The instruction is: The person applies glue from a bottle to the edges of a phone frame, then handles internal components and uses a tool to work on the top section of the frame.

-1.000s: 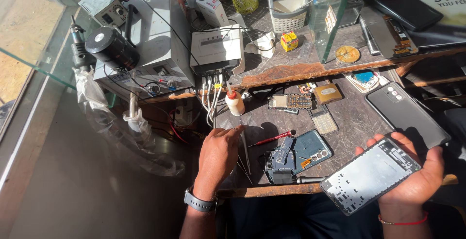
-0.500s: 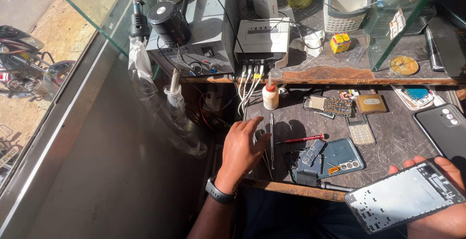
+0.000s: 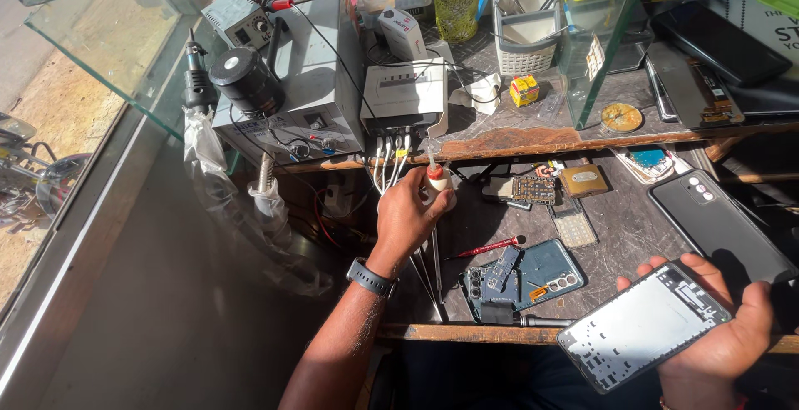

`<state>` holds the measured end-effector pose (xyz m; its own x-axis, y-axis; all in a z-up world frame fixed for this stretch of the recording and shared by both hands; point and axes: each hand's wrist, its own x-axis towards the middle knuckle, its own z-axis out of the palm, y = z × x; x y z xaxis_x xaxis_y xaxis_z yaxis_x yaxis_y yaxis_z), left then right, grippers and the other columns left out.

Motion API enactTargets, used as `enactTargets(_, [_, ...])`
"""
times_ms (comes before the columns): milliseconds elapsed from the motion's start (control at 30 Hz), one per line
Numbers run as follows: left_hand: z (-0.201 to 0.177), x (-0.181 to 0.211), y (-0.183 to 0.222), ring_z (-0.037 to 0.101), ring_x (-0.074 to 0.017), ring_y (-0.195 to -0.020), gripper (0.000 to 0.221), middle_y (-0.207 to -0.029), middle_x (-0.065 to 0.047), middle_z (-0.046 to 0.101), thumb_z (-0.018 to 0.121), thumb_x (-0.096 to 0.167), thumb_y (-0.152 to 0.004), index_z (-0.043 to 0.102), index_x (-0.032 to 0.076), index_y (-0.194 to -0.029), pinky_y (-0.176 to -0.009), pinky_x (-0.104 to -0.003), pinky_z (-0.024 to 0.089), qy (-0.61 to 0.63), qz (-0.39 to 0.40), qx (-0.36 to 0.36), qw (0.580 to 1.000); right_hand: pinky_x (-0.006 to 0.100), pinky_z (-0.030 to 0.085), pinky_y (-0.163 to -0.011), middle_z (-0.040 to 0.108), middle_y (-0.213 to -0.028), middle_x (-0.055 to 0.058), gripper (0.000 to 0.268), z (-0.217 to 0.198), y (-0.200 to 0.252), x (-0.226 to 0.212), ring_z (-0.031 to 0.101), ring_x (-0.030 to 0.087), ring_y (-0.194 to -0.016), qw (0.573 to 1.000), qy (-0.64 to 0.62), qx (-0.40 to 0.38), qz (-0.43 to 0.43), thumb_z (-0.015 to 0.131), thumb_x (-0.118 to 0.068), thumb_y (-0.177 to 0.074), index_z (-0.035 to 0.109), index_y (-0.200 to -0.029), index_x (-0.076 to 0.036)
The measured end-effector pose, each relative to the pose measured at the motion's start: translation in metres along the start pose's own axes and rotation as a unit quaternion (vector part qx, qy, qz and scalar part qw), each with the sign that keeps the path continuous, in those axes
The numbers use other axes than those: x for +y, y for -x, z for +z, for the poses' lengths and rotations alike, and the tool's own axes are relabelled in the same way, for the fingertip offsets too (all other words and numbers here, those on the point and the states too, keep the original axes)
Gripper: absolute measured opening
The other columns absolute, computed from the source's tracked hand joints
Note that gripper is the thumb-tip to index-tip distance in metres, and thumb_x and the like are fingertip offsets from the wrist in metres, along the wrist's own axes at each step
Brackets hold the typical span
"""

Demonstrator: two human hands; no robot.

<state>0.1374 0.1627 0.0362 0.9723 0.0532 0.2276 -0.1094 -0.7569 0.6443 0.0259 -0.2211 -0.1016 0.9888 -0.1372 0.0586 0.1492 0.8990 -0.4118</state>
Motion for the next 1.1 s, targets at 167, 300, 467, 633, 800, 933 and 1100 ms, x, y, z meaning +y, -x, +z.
enactTargets(167, [0.000,0.026,-0.020,0.077,-0.0272,-0.079,0.051,-0.096,-0.013,0.077,0.076,0.036,-0.086,0.064,0.004,-0.124,-0.070,-0.039,0.059,0.058,0.118,0.064,0.989,0.072,0.038,-0.115,0.057,-0.120,0.024,0.068,0.010,0.000,0.005,0.055,0.038,-0.120,0.996,0.072,0.042,-0.014,0.031,-0.064,-0.117,0.055,-0.123,0.000])
enactTargets(300, [0.008,0.046,-0.072,0.074,-0.0386,-0.079,0.041,-0.085,-0.018,0.075,0.076,0.037,-0.088,0.067,0.003,-0.109,-0.069,-0.046,0.056,-0.019,0.133,0.082,0.987,0.070,0.042,-0.109,0.061,-0.121,0.025,0.068,0.032,0.002,0.006,0.059,0.040,-0.121,0.997,0.046,0.068,-0.010,0.035,-0.066,-0.115,0.056,-0.122,-0.002])
enactTargets(467, [0.021,0.049,-0.099,0.072,-0.0425,-0.073,0.043,-0.076,-0.025,0.071,0.074,0.036,-0.086,0.062,-0.004,-0.099,-0.070,-0.049,0.056,-0.047,0.105,0.063,0.991,0.068,0.043,-0.106,0.061,-0.121,0.024,0.069,0.049,0.005,0.007,0.060,0.039,-0.116,0.992,0.060,0.115,-0.012,0.035,-0.067,-0.110,0.058,-0.128,-0.004])
enactTargets(633, [0.027,0.041,-0.101,0.071,-0.0425,-0.076,0.040,-0.083,-0.024,0.071,0.072,0.036,-0.088,0.062,-0.001,-0.097,-0.071,-0.049,0.056,-0.065,0.116,0.087,0.987,0.070,0.042,-0.106,0.059,-0.124,0.025,0.070,0.049,0.004,0.007,0.058,0.039,-0.118,0.991,0.087,0.100,-0.013,0.035,-0.067,-0.110,0.056,-0.132,-0.004])
enactTargets(800, [0.017,0.045,-0.103,0.070,-0.0403,-0.083,0.036,-0.092,-0.020,0.071,0.076,0.034,-0.082,0.067,0.002,-0.097,-0.073,-0.049,0.055,-0.056,0.121,0.121,0.984,0.071,0.039,-0.111,0.056,-0.127,0.024,0.071,0.056,0.006,0.006,0.054,0.038,-0.125,0.982,0.163,0.097,-0.018,0.033,-0.068,-0.109,0.052,-0.134,-0.005])
enactTargets(933, [-0.004,0.041,-0.114,0.072,-0.0355,-0.086,0.041,-0.092,-0.017,0.074,0.077,0.039,-0.083,0.068,0.004,-0.100,-0.078,-0.047,0.056,-0.020,0.103,0.133,0.986,0.072,0.038,-0.110,0.054,-0.127,0.022,0.070,0.059,0.006,0.006,0.053,0.037,-0.125,0.973,0.202,0.106,-0.021,0.030,-0.069,-0.108,0.051,-0.133,-0.007])
enactTargets(1100, [-0.034,0.030,-0.132,0.073,-0.0371,-0.088,0.042,-0.093,-0.018,0.077,0.077,0.037,-0.080,0.070,0.003,-0.103,-0.079,-0.046,0.057,-0.038,0.116,0.210,0.970,0.072,0.037,-0.110,0.054,-0.127,0.021,0.069,0.058,0.003,0.006,0.053,0.037,-0.125,0.972,0.204,0.112,-0.016,0.029,-0.069,-0.108,0.050,-0.129,-0.007])
